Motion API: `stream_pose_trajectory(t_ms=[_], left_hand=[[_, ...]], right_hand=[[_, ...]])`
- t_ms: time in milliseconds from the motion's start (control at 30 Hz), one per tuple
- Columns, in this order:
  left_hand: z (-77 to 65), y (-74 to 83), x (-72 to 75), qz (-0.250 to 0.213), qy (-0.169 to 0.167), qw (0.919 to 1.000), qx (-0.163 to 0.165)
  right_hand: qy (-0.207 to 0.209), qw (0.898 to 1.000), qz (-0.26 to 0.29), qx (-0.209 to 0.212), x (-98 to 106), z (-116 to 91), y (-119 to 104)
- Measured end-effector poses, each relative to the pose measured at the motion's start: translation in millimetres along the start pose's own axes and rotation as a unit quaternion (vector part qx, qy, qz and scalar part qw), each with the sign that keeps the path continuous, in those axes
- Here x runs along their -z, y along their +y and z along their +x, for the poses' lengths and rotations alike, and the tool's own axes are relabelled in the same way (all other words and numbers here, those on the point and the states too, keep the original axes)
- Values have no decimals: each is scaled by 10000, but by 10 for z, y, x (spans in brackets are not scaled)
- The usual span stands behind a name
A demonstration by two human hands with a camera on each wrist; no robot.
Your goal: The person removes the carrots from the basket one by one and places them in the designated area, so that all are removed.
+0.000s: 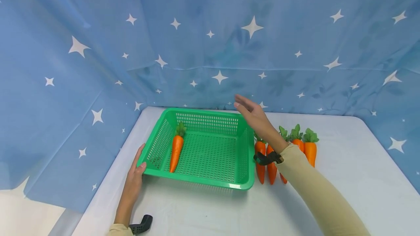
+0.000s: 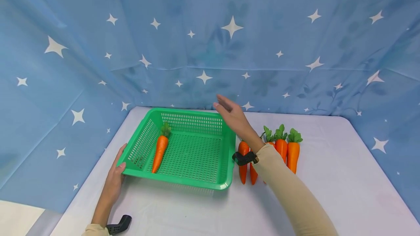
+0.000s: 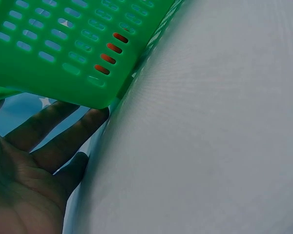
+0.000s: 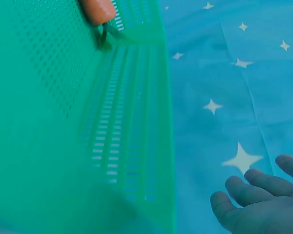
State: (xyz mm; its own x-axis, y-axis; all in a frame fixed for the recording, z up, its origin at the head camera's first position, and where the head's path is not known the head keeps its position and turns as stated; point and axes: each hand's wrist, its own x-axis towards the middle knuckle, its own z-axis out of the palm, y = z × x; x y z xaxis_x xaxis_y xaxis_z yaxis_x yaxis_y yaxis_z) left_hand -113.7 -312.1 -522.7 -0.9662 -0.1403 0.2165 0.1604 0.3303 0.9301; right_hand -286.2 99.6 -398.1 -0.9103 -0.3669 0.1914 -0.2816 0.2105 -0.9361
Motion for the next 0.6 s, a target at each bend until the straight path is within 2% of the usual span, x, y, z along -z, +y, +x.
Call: stream_pose_trajectory(t_ms=[333,600], left_hand=[[-10,5,12,34,7,10000,-46],[-10,-2,20,44,-4,10000,-19]], right_hand=[[-209,9993,275,145,-270,124,-127],[-432,9983,376,78,-512,198,-154]])
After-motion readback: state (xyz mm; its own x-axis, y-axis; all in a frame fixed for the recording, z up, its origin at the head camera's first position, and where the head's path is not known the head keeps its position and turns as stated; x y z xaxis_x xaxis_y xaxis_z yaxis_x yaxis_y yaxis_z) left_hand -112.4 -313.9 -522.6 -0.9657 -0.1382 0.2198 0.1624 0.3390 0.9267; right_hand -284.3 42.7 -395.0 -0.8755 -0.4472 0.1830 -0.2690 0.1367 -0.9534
